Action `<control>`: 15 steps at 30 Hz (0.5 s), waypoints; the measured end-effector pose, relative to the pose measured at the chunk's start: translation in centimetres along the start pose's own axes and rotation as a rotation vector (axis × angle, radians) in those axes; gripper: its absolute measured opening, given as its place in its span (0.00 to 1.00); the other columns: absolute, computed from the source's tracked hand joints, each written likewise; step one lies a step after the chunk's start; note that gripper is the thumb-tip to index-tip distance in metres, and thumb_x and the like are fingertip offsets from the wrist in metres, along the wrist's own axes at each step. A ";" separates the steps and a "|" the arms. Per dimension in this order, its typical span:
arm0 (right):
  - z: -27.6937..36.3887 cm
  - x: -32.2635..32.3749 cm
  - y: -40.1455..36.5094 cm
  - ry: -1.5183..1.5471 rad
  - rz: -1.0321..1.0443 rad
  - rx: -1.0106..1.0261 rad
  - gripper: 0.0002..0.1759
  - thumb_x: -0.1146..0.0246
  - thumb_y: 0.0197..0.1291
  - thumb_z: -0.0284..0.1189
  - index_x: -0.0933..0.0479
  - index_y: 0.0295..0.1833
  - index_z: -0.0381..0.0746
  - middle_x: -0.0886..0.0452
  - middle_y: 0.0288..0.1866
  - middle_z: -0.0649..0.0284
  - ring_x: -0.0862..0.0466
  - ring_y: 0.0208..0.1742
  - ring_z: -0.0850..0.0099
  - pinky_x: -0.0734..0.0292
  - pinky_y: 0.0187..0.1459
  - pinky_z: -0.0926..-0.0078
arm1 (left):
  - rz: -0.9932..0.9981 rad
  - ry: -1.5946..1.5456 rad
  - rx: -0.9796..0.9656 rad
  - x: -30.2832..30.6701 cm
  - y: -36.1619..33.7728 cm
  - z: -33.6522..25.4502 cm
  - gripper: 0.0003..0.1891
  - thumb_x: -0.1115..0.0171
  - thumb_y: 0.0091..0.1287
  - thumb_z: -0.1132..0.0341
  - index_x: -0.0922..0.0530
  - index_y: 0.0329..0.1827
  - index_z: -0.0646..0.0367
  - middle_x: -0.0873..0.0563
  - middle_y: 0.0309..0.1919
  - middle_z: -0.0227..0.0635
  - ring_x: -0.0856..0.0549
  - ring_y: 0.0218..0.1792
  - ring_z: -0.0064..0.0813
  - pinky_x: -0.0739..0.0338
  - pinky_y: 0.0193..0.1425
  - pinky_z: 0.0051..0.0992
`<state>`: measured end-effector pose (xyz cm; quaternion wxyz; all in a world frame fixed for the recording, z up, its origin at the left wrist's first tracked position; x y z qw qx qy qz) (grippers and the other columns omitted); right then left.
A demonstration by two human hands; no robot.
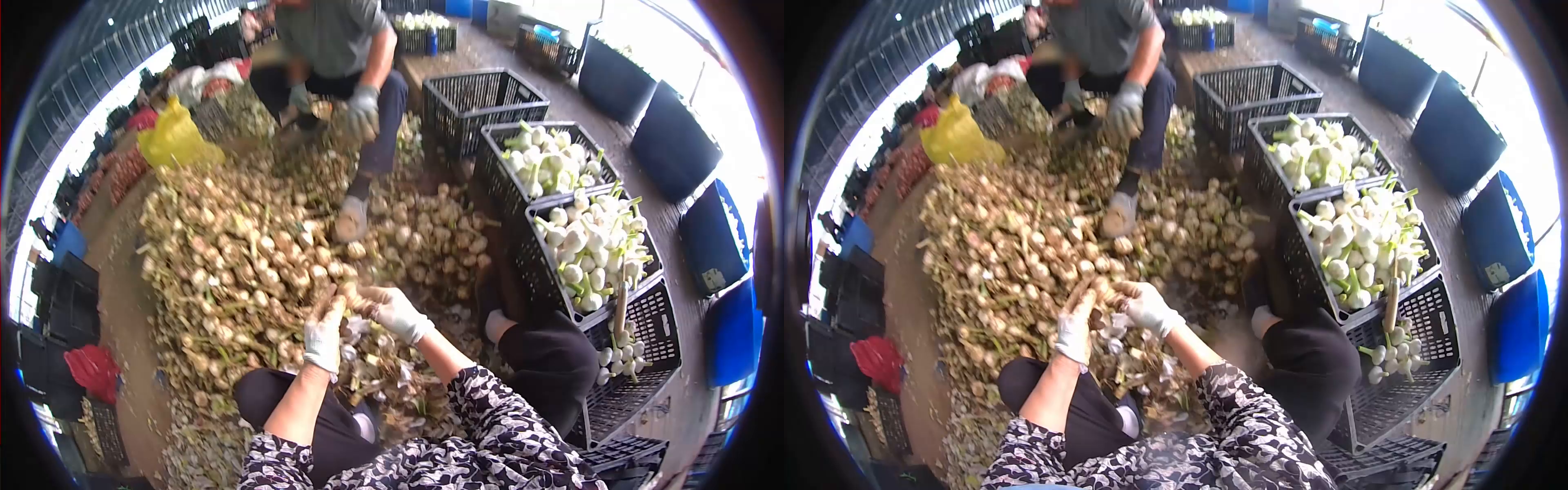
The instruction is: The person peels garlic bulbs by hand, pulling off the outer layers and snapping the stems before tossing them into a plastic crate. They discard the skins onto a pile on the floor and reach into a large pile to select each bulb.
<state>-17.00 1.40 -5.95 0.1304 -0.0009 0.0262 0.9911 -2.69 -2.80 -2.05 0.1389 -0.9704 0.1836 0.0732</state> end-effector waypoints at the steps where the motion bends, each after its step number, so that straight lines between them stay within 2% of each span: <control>1: 3.0 -0.6 -0.4 -0.179 0.009 0.194 0.19 0.38 0.53 0.23 0.21 0.53 0.33 0.14 0.42 0.58 0.15 0.42 0.67 0.22 0.45 0.72 | -0.004 0.014 -0.030 0.2 -0.3 -0.6 0.16 0.43 0.69 0.64 0.23 0.58 0.59 0.14 0.40 0.30 0.16 0.37 0.21 0.22 0.33 0.21; 2: 5.3 -0.6 -1.0 -0.357 0.035 0.259 0.22 0.40 0.48 0.20 0.21 0.52 0.34 0.15 0.44 0.55 0.16 0.46 0.62 0.23 0.49 0.70 | 0.168 -0.128 -0.151 0.6 0.1 -0.2 0.16 0.43 0.70 0.60 0.22 0.56 0.57 0.15 0.39 0.28 0.15 0.39 0.22 0.22 0.34 0.23; 3: 7.8 -0.4 -1.6 -0.539 0.056 0.321 0.25 0.43 0.43 0.16 0.20 0.52 0.35 0.17 0.47 0.51 0.17 0.50 0.57 0.23 0.52 0.68 | 0.183 -0.295 -0.073 0.5 -1.1 -1.1 0.16 0.40 0.69 0.62 0.22 0.57 0.58 0.15 0.42 0.29 0.16 0.34 0.22 0.20 0.38 0.22; 4: 9.6 -0.4 -2.3 -0.643 0.098 0.389 0.29 0.47 0.37 0.14 0.19 0.51 0.38 0.17 0.46 0.50 0.19 0.50 0.54 0.23 0.52 0.66 | 0.248 -0.271 -0.041 0.5 -2.7 -2.1 0.17 0.40 0.69 0.62 0.23 0.57 0.58 0.16 0.42 0.29 0.16 0.35 0.22 0.20 0.38 0.23; 6: 13.0 -0.7 -4.3 -0.760 0.193 0.460 0.28 0.46 0.37 0.15 0.19 0.49 0.38 0.17 0.44 0.53 0.18 0.47 0.54 0.23 0.50 0.62 | 0.333 -0.154 0.004 0.2 -6.6 -4.2 0.18 0.40 0.69 0.62 0.25 0.59 0.57 0.16 0.44 0.29 0.15 0.34 0.23 0.18 0.36 0.27; 9: 16.8 -1.3 -7.6 -0.937 0.245 0.552 0.27 0.45 0.37 0.17 0.19 0.49 0.39 0.18 0.40 0.54 0.18 0.44 0.55 0.23 0.46 0.61 | 0.437 -0.176 0.002 -0.2 -10.8 -5.7 0.19 0.39 0.69 0.62 0.26 0.60 0.56 0.16 0.43 0.29 0.15 0.34 0.25 0.18 0.35 0.27; 10: 18.1 -1.7 -8.8 -1.026 0.280 0.590 0.27 0.44 0.37 0.18 0.19 0.49 0.40 0.19 0.37 0.54 0.18 0.42 0.55 0.23 0.44 0.61 | 0.413 -0.144 -0.099 -0.1 -11.8 -5.9 0.19 0.38 0.67 0.62 0.26 0.59 0.58 0.16 0.42 0.31 0.15 0.35 0.26 0.18 0.35 0.28; 11: 19.2 -1.9 -9.7 -1.024 0.270 0.590 0.27 0.44 0.37 0.18 0.19 0.49 0.40 0.19 0.37 0.54 0.18 0.42 0.55 0.23 0.44 0.61 | 0.419 -0.136 -0.100 -0.1 -12.7 -5.9 0.19 0.38 0.67 0.62 0.26 0.59 0.58 0.16 0.42 0.31 0.15 0.35 0.26 0.18 0.35 0.28; 13: 20.7 -2.9 -11.3 -1.142 0.328 0.685 0.26 0.43 0.37 0.20 0.19 0.49 0.41 0.21 0.34 0.55 0.19 0.40 0.55 0.23 0.41 0.60 | 0.444 -0.171 -0.077 0.0 -14.4 -6.3 0.20 0.36 0.65 0.63 0.26 0.58 0.60 0.15 0.42 0.32 0.15 0.37 0.26 0.18 0.38 0.27; 15: 20.3 -3.0 -11.7 -1.154 0.354 0.681 0.27 0.43 0.37 0.21 0.20 0.49 0.41 0.21 0.34 0.54 0.19 0.40 0.55 0.23 0.40 0.60 | 0.481 -0.245 -0.066 0.0 -15.2 -5.9 0.20 0.35 0.62 0.67 0.25 0.57 0.61 0.15 0.41 0.33 0.15 0.37 0.26 0.18 0.39 0.26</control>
Point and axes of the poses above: each hand's wrist, its own y-axis towards the middle knuckle, its own x-axis out of the back of the hand, z = x × y, the point moved 5 cm from there along y, towards the middle knuckle
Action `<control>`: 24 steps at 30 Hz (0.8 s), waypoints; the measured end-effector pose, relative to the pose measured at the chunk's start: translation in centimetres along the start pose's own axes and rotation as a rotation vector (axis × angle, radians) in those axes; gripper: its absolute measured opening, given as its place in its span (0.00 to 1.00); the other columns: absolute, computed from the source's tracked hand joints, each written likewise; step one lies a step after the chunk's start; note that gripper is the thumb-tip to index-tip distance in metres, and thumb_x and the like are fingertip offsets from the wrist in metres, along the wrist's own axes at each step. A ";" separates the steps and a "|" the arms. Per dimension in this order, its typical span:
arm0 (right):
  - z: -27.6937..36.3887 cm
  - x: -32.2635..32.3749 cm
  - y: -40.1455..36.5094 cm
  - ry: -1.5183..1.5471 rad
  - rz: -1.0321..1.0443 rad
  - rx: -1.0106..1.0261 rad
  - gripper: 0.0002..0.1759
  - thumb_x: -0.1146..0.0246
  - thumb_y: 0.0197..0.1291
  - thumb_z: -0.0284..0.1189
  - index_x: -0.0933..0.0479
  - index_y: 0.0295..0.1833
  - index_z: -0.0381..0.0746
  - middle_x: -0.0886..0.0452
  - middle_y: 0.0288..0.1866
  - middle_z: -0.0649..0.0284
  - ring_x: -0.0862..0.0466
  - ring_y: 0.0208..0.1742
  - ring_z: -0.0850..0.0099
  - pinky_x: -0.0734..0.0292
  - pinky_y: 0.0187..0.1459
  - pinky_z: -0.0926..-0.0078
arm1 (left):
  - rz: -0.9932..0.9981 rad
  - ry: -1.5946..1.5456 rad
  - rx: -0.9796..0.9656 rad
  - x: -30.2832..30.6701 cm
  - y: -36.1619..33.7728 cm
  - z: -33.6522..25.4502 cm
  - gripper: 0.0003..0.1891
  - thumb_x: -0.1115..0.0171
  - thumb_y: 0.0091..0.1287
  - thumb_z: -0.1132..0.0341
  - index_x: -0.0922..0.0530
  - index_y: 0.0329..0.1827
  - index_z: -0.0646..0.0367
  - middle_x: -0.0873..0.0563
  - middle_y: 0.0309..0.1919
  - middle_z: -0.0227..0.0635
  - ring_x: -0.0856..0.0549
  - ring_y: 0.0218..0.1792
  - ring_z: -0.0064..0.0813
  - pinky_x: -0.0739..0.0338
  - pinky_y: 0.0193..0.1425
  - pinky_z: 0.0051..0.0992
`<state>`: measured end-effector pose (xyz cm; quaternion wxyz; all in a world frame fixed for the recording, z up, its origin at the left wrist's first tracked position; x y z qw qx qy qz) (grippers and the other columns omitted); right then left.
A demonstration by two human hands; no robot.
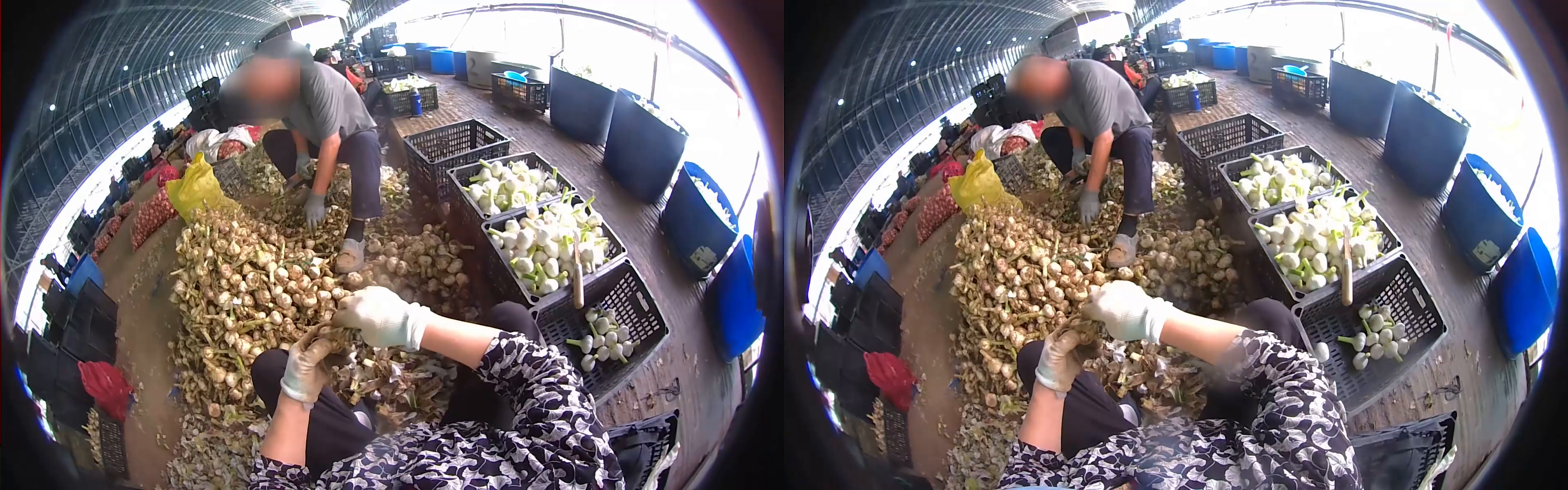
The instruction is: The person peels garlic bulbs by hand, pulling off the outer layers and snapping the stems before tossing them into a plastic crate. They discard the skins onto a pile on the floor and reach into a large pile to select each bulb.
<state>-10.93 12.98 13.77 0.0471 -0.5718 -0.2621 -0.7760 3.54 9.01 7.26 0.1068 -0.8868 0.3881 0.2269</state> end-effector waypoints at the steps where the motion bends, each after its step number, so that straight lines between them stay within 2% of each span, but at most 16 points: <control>1: 0.0 -0.4 -0.4 0.046 -0.064 0.012 0.22 0.42 0.38 0.21 0.20 0.45 0.40 0.19 0.33 0.53 0.18 0.39 0.54 0.23 0.39 0.59 | -0.054 -0.001 -0.060 0.4 -0.1 0.2 0.19 0.35 0.61 0.68 0.24 0.55 0.62 0.15 0.40 0.34 0.15 0.37 0.26 0.18 0.39 0.26; 2: 0.1 -0.6 -0.9 0.092 -0.129 0.024 0.18 0.42 0.40 0.22 0.20 0.41 0.38 0.18 0.32 0.53 0.17 0.39 0.53 0.23 0.39 0.58 | -0.107 -0.002 -0.119 0.5 -0.2 0.3 0.18 0.35 0.60 0.70 0.24 0.54 0.63 0.15 0.39 0.34 0.15 0.37 0.27 0.17 0.39 0.26; 3: -0.2 -0.5 -1.5 0.247 -0.179 -0.027 0.18 0.43 0.41 0.23 0.20 0.42 0.39 0.18 0.32 0.53 0.17 0.39 0.53 0.22 0.39 0.57 | -0.170 -0.023 -0.119 0.5 -0.3 0.6 0.15 0.36 0.59 0.71 0.22 0.49 0.63 0.15 0.38 0.35 0.15 0.35 0.26 0.17 0.38 0.27; 4: -1.1 -1.7 -2.2 0.252 -0.181 -0.029 0.18 0.43 0.41 0.23 0.20 0.42 0.39 0.18 0.32 0.53 0.17 0.39 0.53 0.22 0.39 0.57 | -0.172 -0.021 -0.115 0.1 -0.3 0.7 0.15 0.36 0.59 0.71 0.22 0.49 0.63 0.15 0.38 0.35 0.15 0.35 0.26 0.17 0.38 0.27; 6: -5.6 -5.9 -4.1 0.242 0.013 -0.378 0.19 0.43 0.44 0.24 0.19 0.46 0.41 0.18 0.35 0.53 0.17 0.40 0.53 0.22 0.41 0.57 | -0.177 -0.226 -0.024 -0.4 -0.1 1.1 0.12 0.35 0.59 0.71 0.21 0.45 0.63 0.16 0.36 0.33 0.16 0.34 0.25 0.19 0.38 0.26; 7: -6.3 -6.2 -5.3 0.118 0.172 -0.477 0.20 0.42 0.47 0.26 0.20 0.50 0.42 0.17 0.39 0.54 0.18 0.44 0.55 0.22 0.43 0.57 | -0.198 -0.318 -0.048 -0.2 -0.1 1.4 0.10 0.36 0.60 0.72 0.20 0.44 0.62 0.16 0.35 0.32 0.16 0.33 0.24 0.19 0.38 0.26; 8: -7.0 -7.2 -6.5 0.035 0.036 -0.438 0.20 0.39 0.52 0.32 0.21 0.52 0.41 0.17 0.44 0.54 0.18 0.47 0.58 0.22 0.46 0.57 | -0.199 -0.313 -0.052 -0.1 0.2 2.0 0.10 0.36 0.60 0.72 0.20 0.44 0.62 0.16 0.35 0.32 0.16 0.33 0.24 0.19 0.38 0.26; 10: -8.1 -8.6 -7.8 0.342 -0.281 -0.414 0.24 0.39 0.57 0.43 0.22 0.55 0.41 0.17 0.46 0.53 0.18 0.49 0.58 0.23 0.50 0.59 | -0.225 -0.027 -0.186 -0.6 1.3 2.1 0.08 0.37 0.60 0.72 0.21 0.42 0.59 0.15 0.37 0.35 0.16 0.37 0.27 0.18 0.40 0.26; 11: -8.9 -10.0 -7.9 0.647 -0.289 -0.474 0.28 0.40 0.61 0.50 0.23 0.56 0.39 0.18 0.47 0.51 0.18 0.46 0.57 0.23 0.51 0.64 | -0.357 0.042 -0.193 -1.5 1.3 2.8 0.09 0.38 0.61 0.76 0.20 0.44 0.58 0.16 0.39 0.34 0.16 0.39 0.26 0.18 0.41 0.26; 12: -8.2 -9.7 -7.8 0.998 -0.243 -0.550 0.28 0.41 0.64 0.50 0.23 0.53 0.35 0.17 0.42 0.57 0.19 0.39 0.65 0.24 0.44 0.71 | -0.350 0.175 -0.227 -1.6 1.9 3.8 0.14 0.38 0.60 0.81 0.20 0.48 0.58 0.16 0.40 0.31 0.17 0.40 0.23 0.18 0.43 0.25; 14: -6.9 -9.4 -7.4 1.419 -0.246 -0.651 0.25 0.42 0.66 0.48 0.22 0.50 0.35 0.20 0.35 0.68 0.24 0.34 0.78 0.29 0.35 0.79 | -0.300 0.483 -0.310 -2.2 3.0 5.3 0.19 0.34 0.57 0.82 0.21 0.52 0.59 0.17 0.43 0.30 0.18 0.42 0.21 0.18 0.45 0.24; 15: -6.9 -10.2 -6.9 1.495 -0.289 -0.618 0.20 0.41 0.66 0.45 0.20 0.45 0.37 0.23 0.30 0.74 0.30 0.28 0.84 0.34 0.28 0.83 | -0.292 0.587 -0.284 -1.9 3.7 6.2 0.24 0.32 0.53 0.84 0.23 0.54 0.62 0.18 0.46 0.31 0.19 0.43 0.21 0.19 0.48 0.24; 16: -7.4 -10.7 -7.2 1.500 -0.288 -0.624 0.20 0.41 0.66 0.45 0.20 0.45 0.37 0.23 0.30 0.74 0.30 0.28 0.84 0.34 0.28 0.83 | -0.342 0.482 -0.227 -1.4 4.3 7.2 0.25 0.30 0.51 0.84 0.24 0.54 0.65 0.19 0.47 0.33 0.19 0.44 0.22 0.19 0.50 0.24; 19: -8.2 -9.5 -8.6 1.580 -0.423 -0.827 0.15 0.37 0.64 0.41 0.21 0.40 0.39 0.24 0.25 0.73 0.32 0.20 0.85 0.39 0.21 0.84 | -0.324 0.693 -0.295 -1.5 5.6 8.1 0.27 0.28 0.47 0.85 0.24 0.53 0.66 0.19 0.48 0.35 0.19 0.46 0.23 0.20 0.54 0.25; 22: -9.1 -10.1 -9.1 1.762 -0.455 -0.891 0.15 0.37 0.64 0.42 0.23 0.37 0.40 0.27 0.22 0.72 0.31 0.20 0.84 0.39 0.21 0.83 | -0.323 0.872 -0.385 -1.5 6.5 8.9 0.30 0.25 0.41 0.83 0.21 0.52 0.64 0.20 0.51 0.35 0.20 0.53 0.29 0.25 0.59 0.26; 24: -9.2 -9.3 -9.2 1.636 -0.492 -0.879 0.16 0.37 0.64 0.42 0.25 0.35 0.40 0.30 0.20 0.72 0.32 0.17 0.83 0.38 0.18 0.83 | -0.274 1.092 -0.581 -3.3 6.6 8.5 0.31 0.23 0.38 0.80 0.22 0.51 0.68 0.20 0.50 0.37 0.22 0.53 0.32 0.25 0.60 0.28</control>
Point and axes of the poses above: each hand's wrist, its own y-axis towards the middle knuckle, its own x-axis out of the back of the hand, z = x × y, the point moved 5 cm from there along y, towards the middle knuckle
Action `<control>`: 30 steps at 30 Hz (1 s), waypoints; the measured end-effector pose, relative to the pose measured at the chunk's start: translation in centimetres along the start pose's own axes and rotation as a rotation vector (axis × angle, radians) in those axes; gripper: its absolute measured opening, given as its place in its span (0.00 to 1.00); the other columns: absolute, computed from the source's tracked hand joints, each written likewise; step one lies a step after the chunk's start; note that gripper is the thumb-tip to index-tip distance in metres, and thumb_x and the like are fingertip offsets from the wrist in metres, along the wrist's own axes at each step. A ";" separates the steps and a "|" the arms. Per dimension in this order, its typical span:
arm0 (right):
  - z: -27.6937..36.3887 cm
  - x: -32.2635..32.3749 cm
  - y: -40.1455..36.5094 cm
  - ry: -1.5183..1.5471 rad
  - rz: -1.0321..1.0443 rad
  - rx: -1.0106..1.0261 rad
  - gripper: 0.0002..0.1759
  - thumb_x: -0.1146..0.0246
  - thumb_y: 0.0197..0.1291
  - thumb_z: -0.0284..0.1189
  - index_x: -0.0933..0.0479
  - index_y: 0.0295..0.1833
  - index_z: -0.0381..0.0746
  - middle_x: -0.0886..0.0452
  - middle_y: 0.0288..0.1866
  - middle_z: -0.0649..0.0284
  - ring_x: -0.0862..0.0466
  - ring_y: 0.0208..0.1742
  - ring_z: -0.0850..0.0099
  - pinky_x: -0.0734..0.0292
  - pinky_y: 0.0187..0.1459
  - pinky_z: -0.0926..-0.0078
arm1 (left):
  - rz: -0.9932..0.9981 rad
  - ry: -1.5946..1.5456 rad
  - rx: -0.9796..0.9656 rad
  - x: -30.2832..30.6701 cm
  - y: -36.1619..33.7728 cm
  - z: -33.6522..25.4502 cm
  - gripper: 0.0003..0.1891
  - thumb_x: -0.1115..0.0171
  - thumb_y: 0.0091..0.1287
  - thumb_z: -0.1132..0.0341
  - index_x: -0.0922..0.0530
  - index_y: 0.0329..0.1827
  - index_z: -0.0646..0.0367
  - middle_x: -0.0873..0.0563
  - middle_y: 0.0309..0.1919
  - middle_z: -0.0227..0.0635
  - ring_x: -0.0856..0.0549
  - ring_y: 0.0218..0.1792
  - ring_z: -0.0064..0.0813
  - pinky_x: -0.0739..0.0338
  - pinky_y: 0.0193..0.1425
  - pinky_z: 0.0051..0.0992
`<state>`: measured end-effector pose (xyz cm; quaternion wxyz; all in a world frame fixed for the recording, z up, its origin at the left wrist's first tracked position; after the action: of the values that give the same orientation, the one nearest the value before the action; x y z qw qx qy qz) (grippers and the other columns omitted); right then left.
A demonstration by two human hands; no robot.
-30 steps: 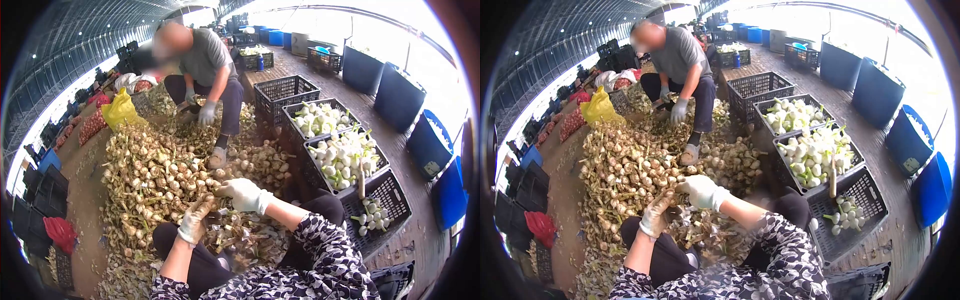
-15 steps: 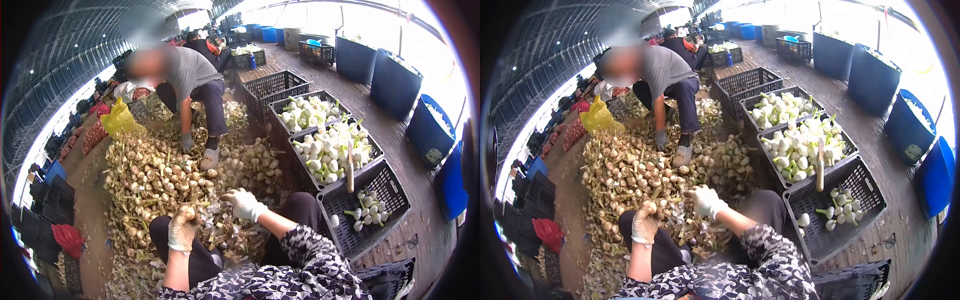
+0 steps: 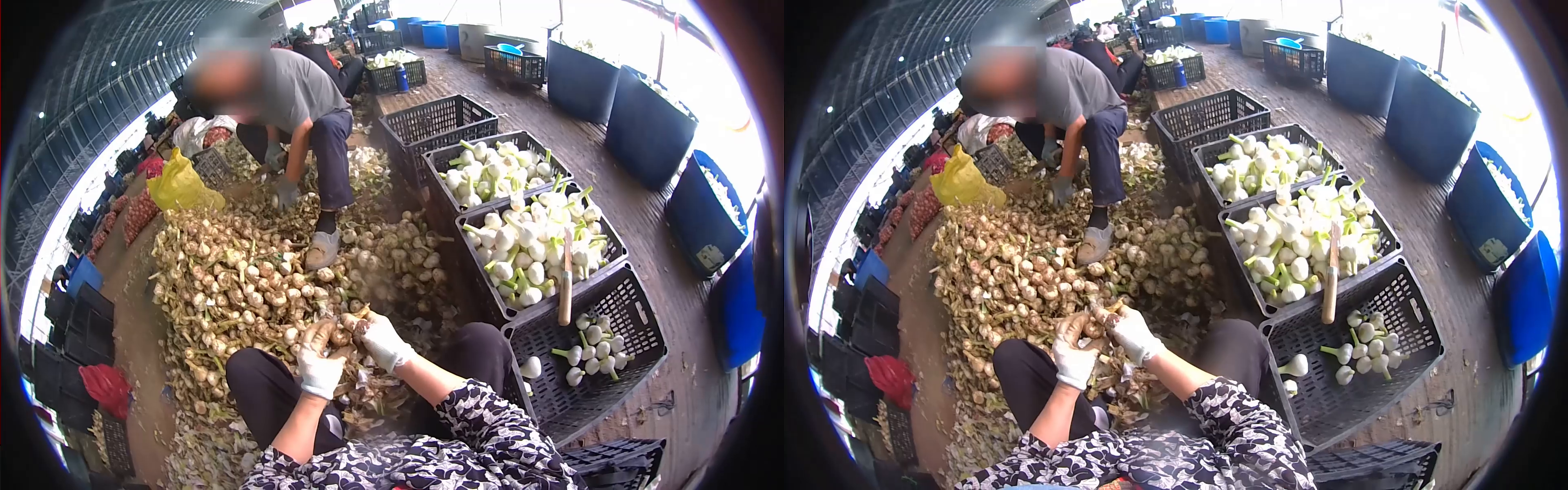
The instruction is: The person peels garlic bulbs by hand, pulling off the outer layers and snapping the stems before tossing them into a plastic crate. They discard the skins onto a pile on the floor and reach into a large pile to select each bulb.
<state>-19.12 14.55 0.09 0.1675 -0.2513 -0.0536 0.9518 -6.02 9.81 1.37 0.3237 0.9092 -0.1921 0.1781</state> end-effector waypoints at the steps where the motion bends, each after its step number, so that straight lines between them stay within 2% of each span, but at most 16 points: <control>1: 0.2 0.1 -0.1 -0.014 -0.039 0.000 0.16 0.38 0.64 0.42 0.25 0.35 0.40 0.30 0.21 0.72 0.32 0.16 0.82 0.38 0.17 0.82 | 0.014 0.061 0.009 -0.1 0.3 -1.1 0.30 0.23 0.37 0.78 0.20 0.49 0.67 0.20 0.50 0.37 0.22 0.53 0.34 0.26 0.59 0.29; 3: 0.2 0.5 0.1 -0.037 -0.073 0.039 0.16 0.39 0.64 0.42 0.25 0.38 0.39 0.28 0.22 0.71 0.33 0.13 0.82 0.40 0.12 0.81 | 0.007 0.057 0.016 -0.3 0.5 -1.1 0.28 0.24 0.37 0.78 0.19 0.48 0.64 0.20 0.51 0.37 0.22 0.52 0.35 0.26 0.59 0.30; 4: 0.1 0.7 0.2 -0.082 -0.040 0.022 0.17 0.38 0.64 0.42 0.23 0.43 0.37 0.23 0.26 0.70 0.29 0.19 0.83 0.34 0.18 0.83 | -0.003 0.017 0.057 -0.3 0.4 -0.8 0.28 0.24 0.37 0.78 0.19 0.48 0.64 0.20 0.51 0.38 0.22 0.52 0.35 0.26 0.58 0.30; 5: 0.1 0.7 0.3 -0.073 -0.028 0.061 0.19 0.37 0.63 0.42 0.23 0.44 0.35 0.22 0.29 0.70 0.28 0.25 0.83 0.32 0.25 0.82 | -0.015 -0.058 0.075 -0.3 0.4 -0.8 0.29 0.25 0.38 0.80 0.20 0.49 0.64 0.20 0.51 0.36 0.21 0.52 0.32 0.25 0.58 0.29; 6: 0.2 0.6 0.3 -0.064 -0.017 0.100 0.20 0.35 0.62 0.42 0.22 0.44 0.33 0.20 0.32 0.69 0.27 0.31 0.83 0.29 0.33 0.81 | -0.019 -0.322 0.210 -0.6 0.3 0.0 0.30 0.27 0.39 0.84 0.20 0.51 0.64 0.21 0.52 0.35 0.20 0.52 0.30 0.24 0.58 0.27; 8: 0.5 0.3 0.3 -0.059 0.030 0.166 0.20 0.36 0.63 0.41 0.22 0.46 0.33 0.19 0.36 0.69 0.26 0.36 0.83 0.27 0.39 0.81 | -0.015 -0.198 0.130 -0.3 0.4 -0.1 0.31 0.28 0.39 0.86 0.21 0.53 0.65 0.22 0.53 0.35 0.21 0.53 0.28 0.24 0.59 0.26; 10: 0.4 0.4 0.1 -0.061 0.045 0.178 0.19 0.36 0.63 0.40 0.22 0.46 0.33 0.19 0.36 0.69 0.26 0.37 0.83 0.27 0.40 0.81 | -0.017 -0.114 0.072 0.0 0.1 -0.2 0.32 0.28 0.39 0.86 0.21 0.53 0.64 0.22 0.54 0.35 0.21 0.54 0.28 0.25 0.59 0.26; 14: 0.1 0.7 0.3 -0.130 0.069 0.175 0.16 0.37 0.63 0.36 0.21 0.46 0.33 0.18 0.36 0.67 0.24 0.38 0.83 0.26 0.42 0.81 | -0.023 -0.101 0.098 0.5 0.1 0.0 0.31 0.28 0.42 0.85 0.21 0.54 0.64 0.21 0.56 0.34 0.20 0.54 0.28 0.25 0.61 0.28; 16: 0.5 0.8 0.9 -0.477 0.105 0.412 0.16 0.36 0.62 0.36 0.21 0.46 0.33 0.17 0.35 0.66 0.23 0.38 0.82 0.25 0.42 0.80 | -0.103 -0.294 0.187 0.5 -0.1 0.7 0.30 0.28 0.43 0.85 0.21 0.55 0.63 0.18 0.53 0.35 0.19 0.51 0.27 0.25 0.60 0.28; 18: 0.9 0.6 0.6 -0.255 0.102 0.360 0.14 0.35 0.61 0.34 0.21 0.45 0.33 0.17 0.34 0.65 0.23 0.36 0.82 0.25 0.40 0.81 | -0.036 0.063 -0.018 1.1 0.2 1.1 0.29 0.29 0.45 0.85 0.21 0.55 0.64 0.16 0.50 0.37 0.18 0.49 0.26 0.24 0.58 0.27; 20: 1.3 0.4 -0.1 -0.188 0.061 0.120 0.11 0.34 0.60 0.30 0.21 0.43 0.33 0.17 0.34 0.66 0.23 0.34 0.83 0.26 0.38 0.82 | -0.026 -0.198 0.079 1.0 0.4 1.5 0.26 0.30 0.49 0.83 0.22 0.55 0.65 0.15 0.49 0.36 0.18 0.49 0.25 0.24 0.57 0.25; 22: 1.3 0.3 0.1 -0.107 0.118 0.206 0.08 0.35 0.61 0.26 0.21 0.43 0.33 0.17 0.35 0.67 0.23 0.34 0.84 0.27 0.37 0.84 | -0.006 -0.407 0.295 1.0 0.4 1.0 0.22 0.27 0.54 0.75 0.21 0.54 0.67 0.15 0.46 0.34 0.17 0.43 0.20 0.21 0.49 0.21; 23: 1.5 0.2 0.3 -0.087 0.100 0.248 0.07 0.37 0.61 0.24 0.21 0.44 0.33 0.17 0.37 0.68 0.22 0.36 0.84 0.27 0.39 0.84 | -0.024 -0.611 0.424 0.6 0.3 1.1 0.20 0.31 0.59 0.76 0.22 0.55 0.66 0.15 0.45 0.34 0.17 0.41 0.19 0.20 0.45 0.20; 26: 1.4 -0.2 0.3 -0.090 0.159 0.246 0.07 0.37 0.62 0.24 0.22 0.44 0.34 0.17 0.38 0.68 0.22 0.38 0.84 0.26 0.42 0.83 | 0.022 -1.197 0.653 0.0 0.2 0.3 0.19 0.38 0.67 0.71 0.26 0.60 0.65 0.18 0.49 0.35 0.17 0.46 0.27 0.19 0.50 0.26; 29: 0.1 -0.3 0.9 0.075 0.214 0.099 0.07 0.38 0.62 0.24 0.22 0.45 0.34 0.16 0.39 0.67 0.22 0.38 0.83 0.26 0.43 0.84 | -0.115 -1.085 0.696 -0.1 0.0 0.8 0.20 0.41 0.69 0.69 0.28 0.62 0.63 0.19 0.50 0.35 0.17 0.46 0.27 0.18 0.50 0.28; 30: -0.2 -0.3 1.0 0.073 0.212 0.092 0.07 0.38 0.62 0.24 0.22 0.45 0.34 0.16 0.39 0.67 0.22 0.38 0.83 0.26 0.43 0.84 | -0.131 -0.889 0.664 0.0 -0.3 1.2 0.20 0.40 0.67 0.73 0.28 0.63 0.61 0.19 0.49 0.33 0.18 0.46 0.24 0.20 0.51 0.25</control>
<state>-19.08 13.54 -0.09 0.0791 -0.2823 0.0230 0.9558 -5.66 9.23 0.28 -0.0816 0.9600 -0.1867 -0.1920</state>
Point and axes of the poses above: each hand's wrist, its own y-axis towards the middle knuckle, its own x-axis out of the back of the hand, z = x × y, the point moved 5 cm from there along y, towards the middle knuckle
